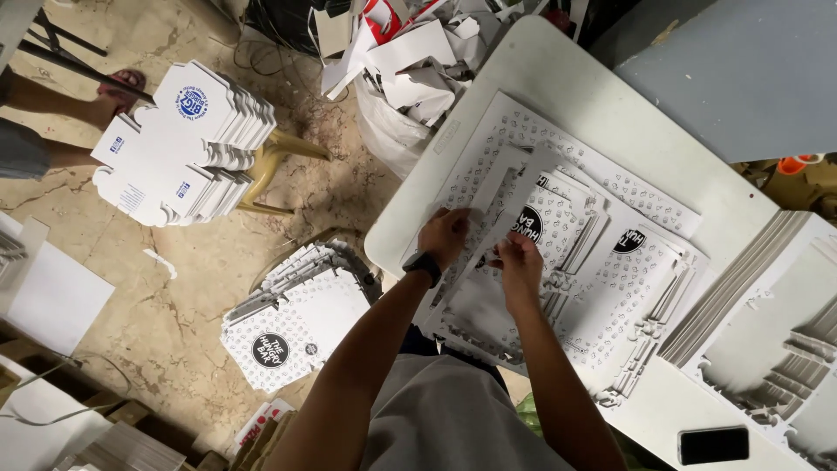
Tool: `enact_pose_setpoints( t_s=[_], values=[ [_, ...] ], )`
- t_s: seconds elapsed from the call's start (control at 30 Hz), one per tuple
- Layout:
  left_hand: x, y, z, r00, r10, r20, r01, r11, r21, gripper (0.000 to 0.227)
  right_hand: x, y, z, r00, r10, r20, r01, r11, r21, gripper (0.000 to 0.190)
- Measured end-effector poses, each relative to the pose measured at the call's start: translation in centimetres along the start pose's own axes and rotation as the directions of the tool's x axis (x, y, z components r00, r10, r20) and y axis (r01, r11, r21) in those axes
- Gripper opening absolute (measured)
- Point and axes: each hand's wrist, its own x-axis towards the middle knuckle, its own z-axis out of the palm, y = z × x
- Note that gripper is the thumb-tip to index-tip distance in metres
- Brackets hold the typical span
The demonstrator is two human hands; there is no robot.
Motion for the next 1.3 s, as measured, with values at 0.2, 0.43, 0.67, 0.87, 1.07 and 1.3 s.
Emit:
enact_pose_setpoints(
  t_s=[0.2,0.43,0.67,0.87,1.07,1.3],
  values=[
    [1.1,-1.9,-0.1,0.994,0.088,0.058,-0.089,0.996,0.004,0.035,3.6,2.8,2.0,1.000,-0.014,0.021,0.020,0.938,-0.347,0.024],
    [0.0,-2.7,5.3,0.930,0.328,0.168,-0.359,0.908,0.215,0.077,10.6,12.2,-5.6,0.983,-0.147,0.111,0.183,0.861,-0.474,0.030],
    [2.9,-0.8,4.5,0.936,0.025,0.352,-0.207,0.847,0.490,0.060,20.5,5.6,9.7,0.715,-0.424,0.555,0.165,0.875,0.456,0.054],
    [0.3,2.5,2.2,0.935,0.041,0.352,-0.227,0.832,0.506,0.055,23.6,-3.7,9.3,0.587,-0.599,0.545,0.507,0.796,0.330,0.061],
    [-7.9,14.2,-4.9,0.876,-0.402,0.264,0.415,0.910,0.010,0.091,24.0,-6.8,4.6,0.481,-0.683,0.549,0.755,0.641,0.137,0.069],
    [-8.3,13.1,-3.3,0.935,-0.251,0.250,0.201,0.957,0.208,0.077,26.5,-4.4,-0.2,0.392,-0.715,0.578,0.908,0.401,-0.120,0.077]
  ],
)
